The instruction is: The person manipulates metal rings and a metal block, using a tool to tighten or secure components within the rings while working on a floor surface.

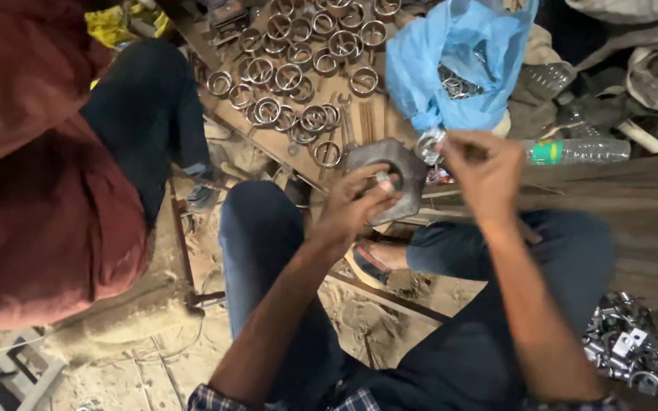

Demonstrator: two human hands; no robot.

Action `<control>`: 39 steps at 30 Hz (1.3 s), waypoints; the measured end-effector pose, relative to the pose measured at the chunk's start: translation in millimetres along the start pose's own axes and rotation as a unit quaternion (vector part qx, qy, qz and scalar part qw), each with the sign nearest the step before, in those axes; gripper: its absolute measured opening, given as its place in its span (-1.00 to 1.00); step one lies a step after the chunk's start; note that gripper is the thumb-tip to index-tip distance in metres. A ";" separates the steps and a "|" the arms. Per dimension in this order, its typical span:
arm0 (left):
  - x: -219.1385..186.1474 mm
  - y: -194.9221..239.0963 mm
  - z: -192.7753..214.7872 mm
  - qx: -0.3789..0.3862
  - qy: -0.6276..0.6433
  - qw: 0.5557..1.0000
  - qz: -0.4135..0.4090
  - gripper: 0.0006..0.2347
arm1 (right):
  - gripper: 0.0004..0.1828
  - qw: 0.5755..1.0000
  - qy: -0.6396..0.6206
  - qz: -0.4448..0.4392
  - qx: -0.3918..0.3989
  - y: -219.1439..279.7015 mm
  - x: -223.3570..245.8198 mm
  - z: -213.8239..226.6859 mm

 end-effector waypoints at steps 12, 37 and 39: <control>10.1 -2.4 12.4 0.015 0.116 0.992 -0.045 -0.66 | -0.76 0.987 -0.013 0.133 0.086 48.2 70.0 -29.6; -11.2 26.6 -29.7 0.133 -0.096 0.986 -0.020 -0.57 | -0.70 0.964 -0.052 0.188 0.181 49.0 46.5 -28.3; -14.8 27.4 -30.2 0.135 -0.103 0.985 -0.035 -0.57 | -0.70 0.959 -0.055 0.186 0.206 49.1 45.9 -29.7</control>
Point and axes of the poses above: each hand's wrist, its own y-axis away from the middle knuckle, its own z-axis out of the back of the hand, x = y × z, the point moved 9 cm from there along -y, towards the middle knuckle, and after that the axes turned 14 degrees about y, right-handed, at the moved point
